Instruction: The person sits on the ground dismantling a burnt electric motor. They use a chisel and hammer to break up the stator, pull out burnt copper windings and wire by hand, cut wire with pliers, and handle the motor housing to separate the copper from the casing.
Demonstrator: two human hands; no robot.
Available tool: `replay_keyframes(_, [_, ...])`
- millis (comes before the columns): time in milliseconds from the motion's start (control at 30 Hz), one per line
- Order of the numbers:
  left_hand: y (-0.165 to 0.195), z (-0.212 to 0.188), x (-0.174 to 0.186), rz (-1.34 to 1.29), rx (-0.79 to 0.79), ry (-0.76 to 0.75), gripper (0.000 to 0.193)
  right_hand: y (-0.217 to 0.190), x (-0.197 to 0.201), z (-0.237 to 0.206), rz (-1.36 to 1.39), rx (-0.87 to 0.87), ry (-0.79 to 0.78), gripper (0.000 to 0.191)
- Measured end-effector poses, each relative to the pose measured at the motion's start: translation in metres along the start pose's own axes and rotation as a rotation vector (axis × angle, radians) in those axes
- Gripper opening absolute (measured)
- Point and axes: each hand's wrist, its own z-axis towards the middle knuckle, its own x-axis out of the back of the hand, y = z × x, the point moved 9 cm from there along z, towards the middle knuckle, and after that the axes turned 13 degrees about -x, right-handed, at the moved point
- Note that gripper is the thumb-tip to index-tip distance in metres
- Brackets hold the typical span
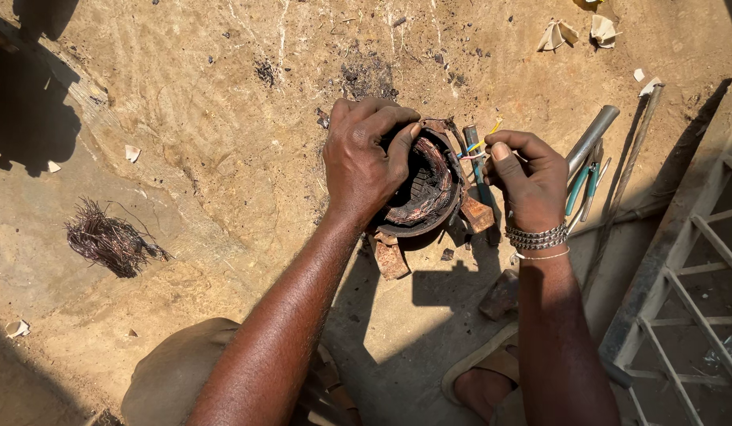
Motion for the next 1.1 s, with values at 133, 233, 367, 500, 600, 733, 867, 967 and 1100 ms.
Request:
replay_keyframes(133, [0.008, 0.0, 0.002, -0.015, -0.046, 0.023, 0.012, -0.03, -0.024, -0.039, -0.584, 0.322, 0.12, 0.026])
replay_keyframes(233, [0.013, -0.001, 0.002, -0.043, -0.056, 0.02, 0.013, -0.03, -0.028, -0.05, -0.579, 0.368, 0.34, 0.016])
replay_keyframes(367, [0.021, -0.001, 0.0, -0.045, -0.1, 0.014, 0.015, -0.034, -0.026, -0.045, -0.608, 0.429, 0.413, 0.009])
replay_keyframes(500, [0.029, 0.001, -0.003, -0.004, -0.164, -0.025, 0.021, -0.03, -0.015, -0.031, -0.463, 0.324, 0.361, 0.008])
replay_keyframes(600, [0.033, 0.002, -0.004, 0.007, -0.188, -0.056, 0.025, -0.027, -0.016, -0.03, -0.467, 0.295, 0.356, 0.009])
replay_keyframes(733, [0.035, 0.001, -0.012, 0.06, -0.189, -0.145, 0.029, -0.031, -0.016, -0.027, -0.474, 0.385, 0.091, 0.012])
replay_keyframes(867, [0.05, -0.003, -0.023, 0.163, -0.364, -0.24, 0.031, -0.026, 0.017, -0.015, -0.361, 0.323, 0.004, 0.027])
replay_keyframes(967, [0.057, -0.008, -0.033, 0.201, -0.483, -0.323, 0.034, -0.018, 0.02, -0.004, -0.527, 0.394, 0.065, 0.039])
replay_keyframes(1100, [0.059, -0.01, -0.042, 0.228, -0.513, -0.378, 0.048, 0.001, 0.009, 0.013, -0.581, 0.51, 0.12, 0.067])
